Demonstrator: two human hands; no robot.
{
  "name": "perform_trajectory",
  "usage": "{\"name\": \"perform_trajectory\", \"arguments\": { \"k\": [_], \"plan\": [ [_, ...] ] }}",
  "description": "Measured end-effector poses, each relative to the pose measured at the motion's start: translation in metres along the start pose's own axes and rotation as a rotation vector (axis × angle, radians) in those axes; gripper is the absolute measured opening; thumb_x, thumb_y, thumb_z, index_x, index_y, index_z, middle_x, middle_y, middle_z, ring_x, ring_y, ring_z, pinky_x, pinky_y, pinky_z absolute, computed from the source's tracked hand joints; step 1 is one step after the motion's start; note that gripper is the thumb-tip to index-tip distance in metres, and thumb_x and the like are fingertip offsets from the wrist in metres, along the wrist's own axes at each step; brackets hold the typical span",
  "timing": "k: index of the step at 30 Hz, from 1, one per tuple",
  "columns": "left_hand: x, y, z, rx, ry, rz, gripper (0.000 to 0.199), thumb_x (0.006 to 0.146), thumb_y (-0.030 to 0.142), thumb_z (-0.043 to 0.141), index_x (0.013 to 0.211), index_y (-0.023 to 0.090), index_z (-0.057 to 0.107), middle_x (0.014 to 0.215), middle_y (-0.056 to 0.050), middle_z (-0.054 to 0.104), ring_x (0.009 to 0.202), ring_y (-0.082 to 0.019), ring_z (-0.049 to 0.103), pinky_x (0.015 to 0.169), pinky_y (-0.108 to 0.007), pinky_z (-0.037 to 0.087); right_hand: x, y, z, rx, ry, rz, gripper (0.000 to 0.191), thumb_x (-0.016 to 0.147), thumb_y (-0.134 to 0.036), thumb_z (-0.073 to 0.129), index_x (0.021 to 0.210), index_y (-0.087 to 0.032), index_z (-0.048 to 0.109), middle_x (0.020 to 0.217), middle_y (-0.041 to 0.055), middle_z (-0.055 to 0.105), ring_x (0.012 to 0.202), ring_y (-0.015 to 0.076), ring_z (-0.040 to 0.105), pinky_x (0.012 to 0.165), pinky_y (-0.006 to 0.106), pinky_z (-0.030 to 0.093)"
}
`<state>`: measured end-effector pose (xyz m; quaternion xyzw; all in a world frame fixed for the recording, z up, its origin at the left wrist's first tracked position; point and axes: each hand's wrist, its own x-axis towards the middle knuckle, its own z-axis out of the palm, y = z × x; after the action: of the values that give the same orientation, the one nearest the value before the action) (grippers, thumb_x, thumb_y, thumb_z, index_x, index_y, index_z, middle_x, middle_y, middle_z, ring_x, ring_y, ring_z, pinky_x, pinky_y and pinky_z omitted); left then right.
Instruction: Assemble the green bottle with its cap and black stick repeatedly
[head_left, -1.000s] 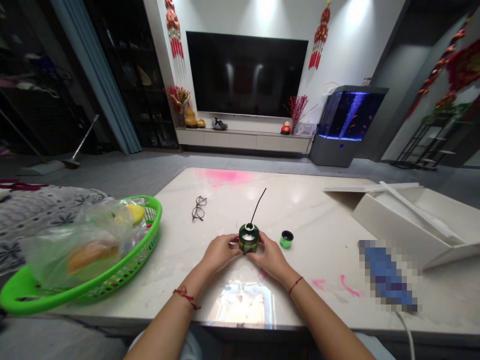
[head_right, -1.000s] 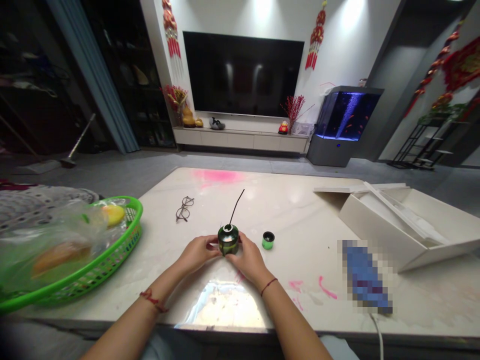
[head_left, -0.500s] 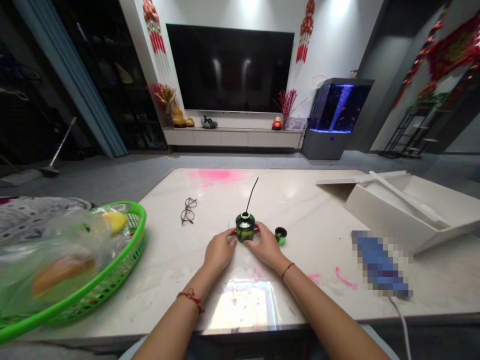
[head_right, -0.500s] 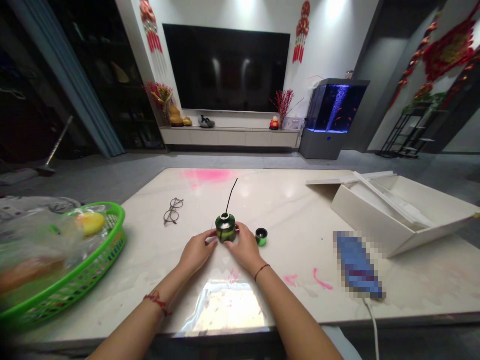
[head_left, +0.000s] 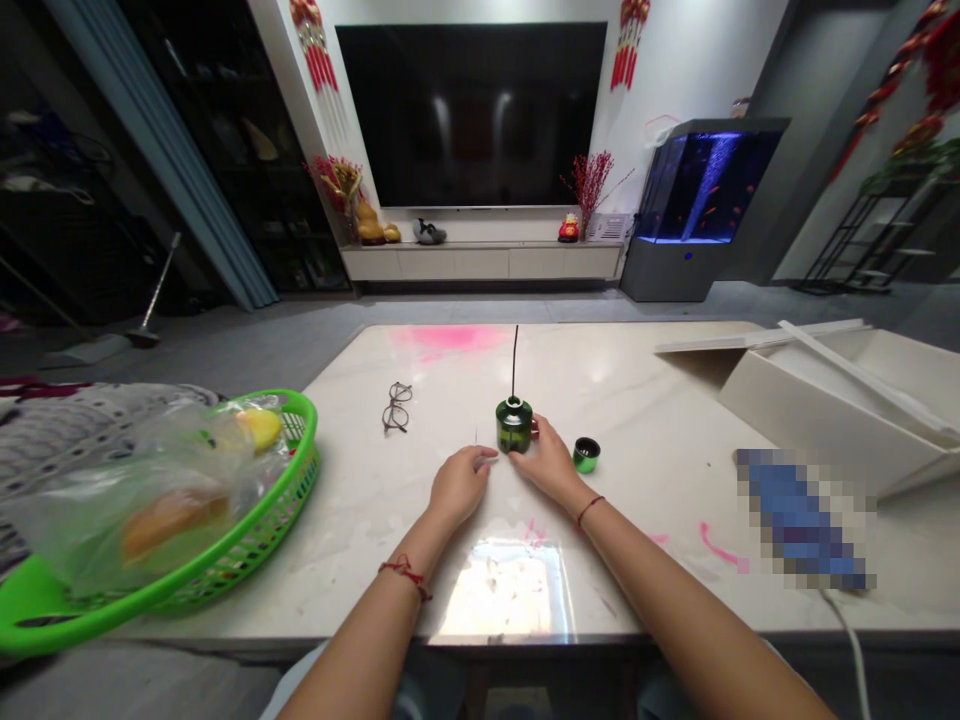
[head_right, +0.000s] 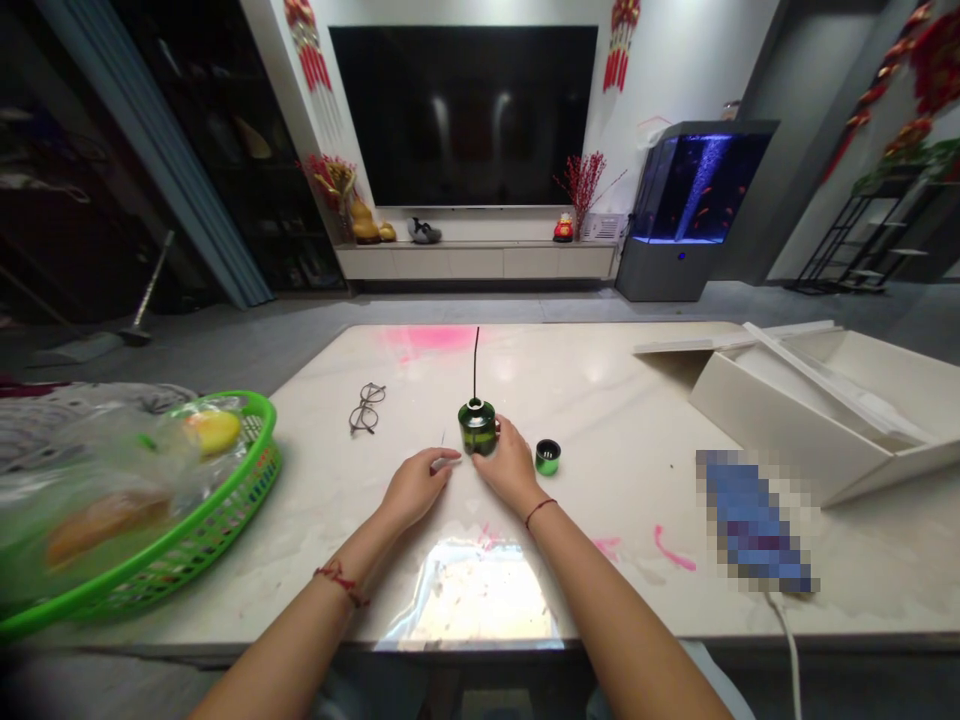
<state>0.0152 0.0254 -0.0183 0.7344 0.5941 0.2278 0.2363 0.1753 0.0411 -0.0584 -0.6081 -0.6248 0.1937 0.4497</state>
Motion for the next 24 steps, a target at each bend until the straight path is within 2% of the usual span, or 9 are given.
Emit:
{"name": "perform_trajectory", "arguments": {
  "k": [4,7,12,18,24],
  "plan": [
    [0.000,-0.001,0.001,0.005,-0.007,-0.007,0.029,0.076,0.014,0.047,0.098,0.023,0.064,0.110,0.000,0.064,0.098,-0.016,0.058,0.088,-0.027,0.041,0.005,-0.005,0.000,-0.049,0.004,0.037,0.060,0.059,-0.033,0.068,0.113,-0.018,0.046,0.105,0.0084,0.059,0.091,0.0221,0.058,0.080,0.034,0.044],
    [0.000,-0.002,0.003,0.021,0.000,-0.014,0.028,0.077,0.016,0.047,0.098,0.024,0.063,0.110,0.000,0.064,0.098,-0.016,0.058,0.088,-0.026,0.041,0.009,-0.004,0.000,-0.066,-0.006,0.027,0.052,0.060,-0.035,0.068,0.105,-0.018,0.050,0.102,0.0078,0.060,0.089,0.0217,0.057,0.078,0.033,0.044],
    [-0.004,0.006,0.005,0.136,0.021,0.030,0.025,0.081,0.021,0.044,0.099,0.023,0.062,0.110,-0.001,0.062,0.100,-0.016,0.056,0.087,-0.026,0.040,0.012,0.000,0.000,-0.096,0.057,0.059,0.051,0.061,-0.037,0.067,0.105,-0.018,0.051,0.100,0.0079,0.060,0.089,0.0217,0.057,0.076,0.031,0.044],
    [-0.013,0.019,0.002,0.396,-0.130,0.154,0.028,0.083,0.026,0.042,0.106,0.021,0.056,0.115,-0.006,0.054,0.094,-0.019,0.057,0.080,-0.030,0.044,0.019,0.002,0.001,-0.149,0.070,0.114,0.055,0.062,-0.039,0.066,0.111,-0.019,0.049,0.105,0.0072,0.060,0.091,0.0217,0.058,0.073,0.029,0.045],
    [-0.014,0.021,0.000,0.452,-0.159,0.180,0.028,0.083,0.026,0.040,0.105,0.018,0.055,0.110,-0.009,0.054,0.091,-0.022,0.057,0.076,-0.034,0.046,0.035,-0.002,0.000,-0.316,-0.007,0.242,0.055,0.064,-0.046,0.063,0.111,-0.023,0.049,0.108,0.0062,0.060,0.094,0.0247,0.058,0.070,0.032,0.044]
  ]
}}
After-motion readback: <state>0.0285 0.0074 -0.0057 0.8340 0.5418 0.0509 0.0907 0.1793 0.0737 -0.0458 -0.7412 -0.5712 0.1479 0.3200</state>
